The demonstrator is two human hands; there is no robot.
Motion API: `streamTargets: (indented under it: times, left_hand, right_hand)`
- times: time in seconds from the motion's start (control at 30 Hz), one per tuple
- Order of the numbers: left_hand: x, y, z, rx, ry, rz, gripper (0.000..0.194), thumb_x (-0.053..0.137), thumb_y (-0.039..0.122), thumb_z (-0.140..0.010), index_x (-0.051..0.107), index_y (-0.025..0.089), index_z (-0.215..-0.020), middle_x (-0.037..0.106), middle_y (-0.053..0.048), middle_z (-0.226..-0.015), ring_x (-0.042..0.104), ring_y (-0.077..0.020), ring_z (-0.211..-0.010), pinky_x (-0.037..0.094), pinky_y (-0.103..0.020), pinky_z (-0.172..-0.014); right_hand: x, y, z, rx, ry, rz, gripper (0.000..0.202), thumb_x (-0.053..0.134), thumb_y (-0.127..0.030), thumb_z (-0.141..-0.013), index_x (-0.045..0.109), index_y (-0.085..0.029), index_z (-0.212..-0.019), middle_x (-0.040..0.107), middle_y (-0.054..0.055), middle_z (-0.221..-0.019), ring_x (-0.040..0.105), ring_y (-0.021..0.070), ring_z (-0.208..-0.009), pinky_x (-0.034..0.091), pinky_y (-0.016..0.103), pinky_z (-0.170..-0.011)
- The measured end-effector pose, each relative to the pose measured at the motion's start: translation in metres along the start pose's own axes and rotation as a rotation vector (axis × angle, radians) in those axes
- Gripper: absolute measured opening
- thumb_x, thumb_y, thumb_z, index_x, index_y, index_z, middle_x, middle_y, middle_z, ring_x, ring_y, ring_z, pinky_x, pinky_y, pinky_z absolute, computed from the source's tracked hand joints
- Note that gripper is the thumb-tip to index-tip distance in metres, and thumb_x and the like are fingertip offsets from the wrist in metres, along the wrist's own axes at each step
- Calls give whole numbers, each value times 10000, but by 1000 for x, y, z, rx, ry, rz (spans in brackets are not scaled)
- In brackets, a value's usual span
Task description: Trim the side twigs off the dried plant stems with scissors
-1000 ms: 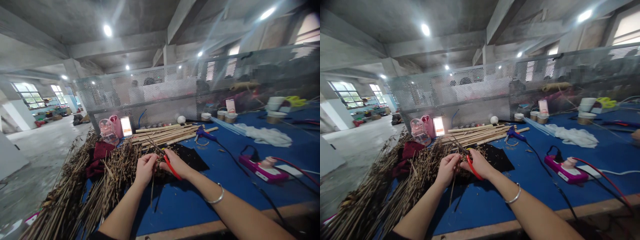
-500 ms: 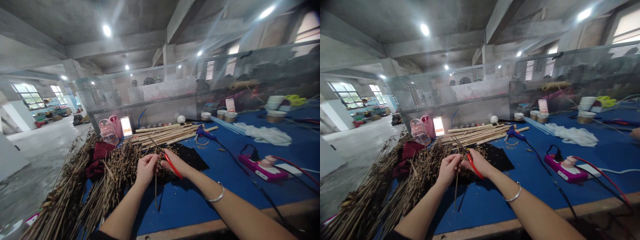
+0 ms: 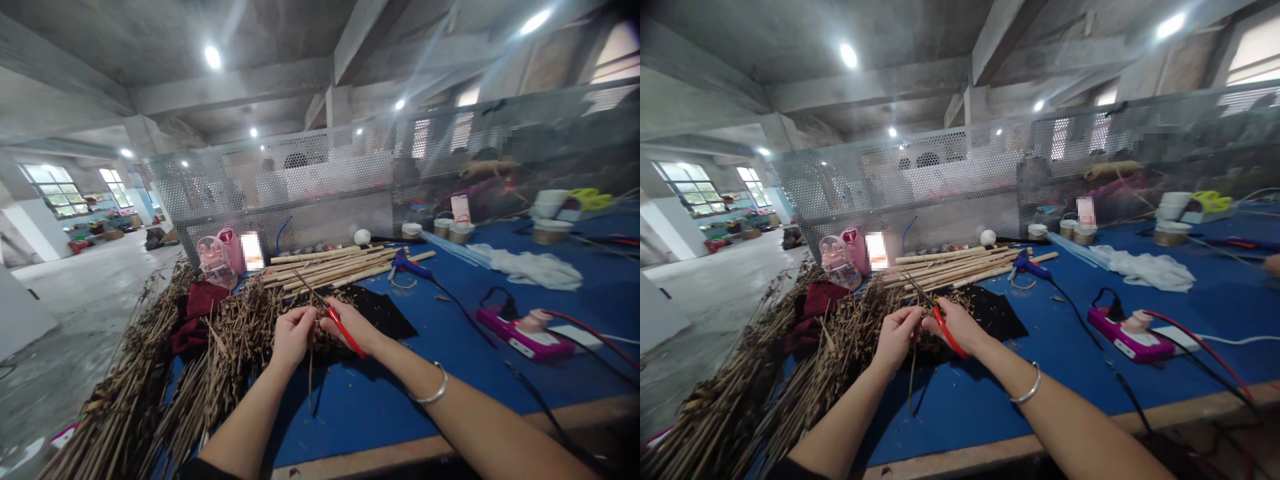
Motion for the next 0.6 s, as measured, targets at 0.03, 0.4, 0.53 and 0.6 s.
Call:
streamTargets:
  times: [0.03, 0.4, 0.53, 0.6]
  left_hand:
    - [0, 0, 0, 5, 1, 2, 336, 612, 449, -658, 650, 121, -719, 477, 33, -436, 394, -61, -345, 274, -178, -338]
    - [-1, -4, -1, -19, 16, 77, 331, 607, 446, -673, 629, 124, -749, 491, 37, -458, 400, -47, -351, 273, -157, -341]
    - [-1, -2, -2, -2, 2, 71, 338, 609, 439, -675, 637, 115, -765, 485, 38, -446, 397, -47, -352, 276, -156, -343]
    - [0, -2, -2, 9, -6, 47, 348, 601, 443, -681, 642, 109, -769, 471, 41, -430, 386, -48, -348, 273, -160, -343]
  right_hand:
    - [0, 0, 0, 6, 8, -3, 404, 570, -564, -682, 430, -190, -744, 402, -53, -567, 332, 86, -499, 271, 216, -467]
    - [0, 10, -2, 68, 52, 88, 365, 555, -538, -697, 480, -181, -715, 473, -29, -590, 393, 102, -529, 292, 215, -490]
    - [3, 10, -1, 50, -5, 120, 371, 606, -499, -679, 459, -192, -827, 479, -39, -604, 396, 99, -523, 298, 213, -490]
    - [4, 10, 0, 32, -21, 121, 378, 606, -489, -690, 437, -190, -849, 472, -42, -614, 393, 97, -532, 310, 213, -504]
Point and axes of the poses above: each hand's wrist, its own z-axis away from the middle knuckle, its own x-axis out of the palm, y = z × x, the point moved 8 cm from there along -z, towards the middle knuckle
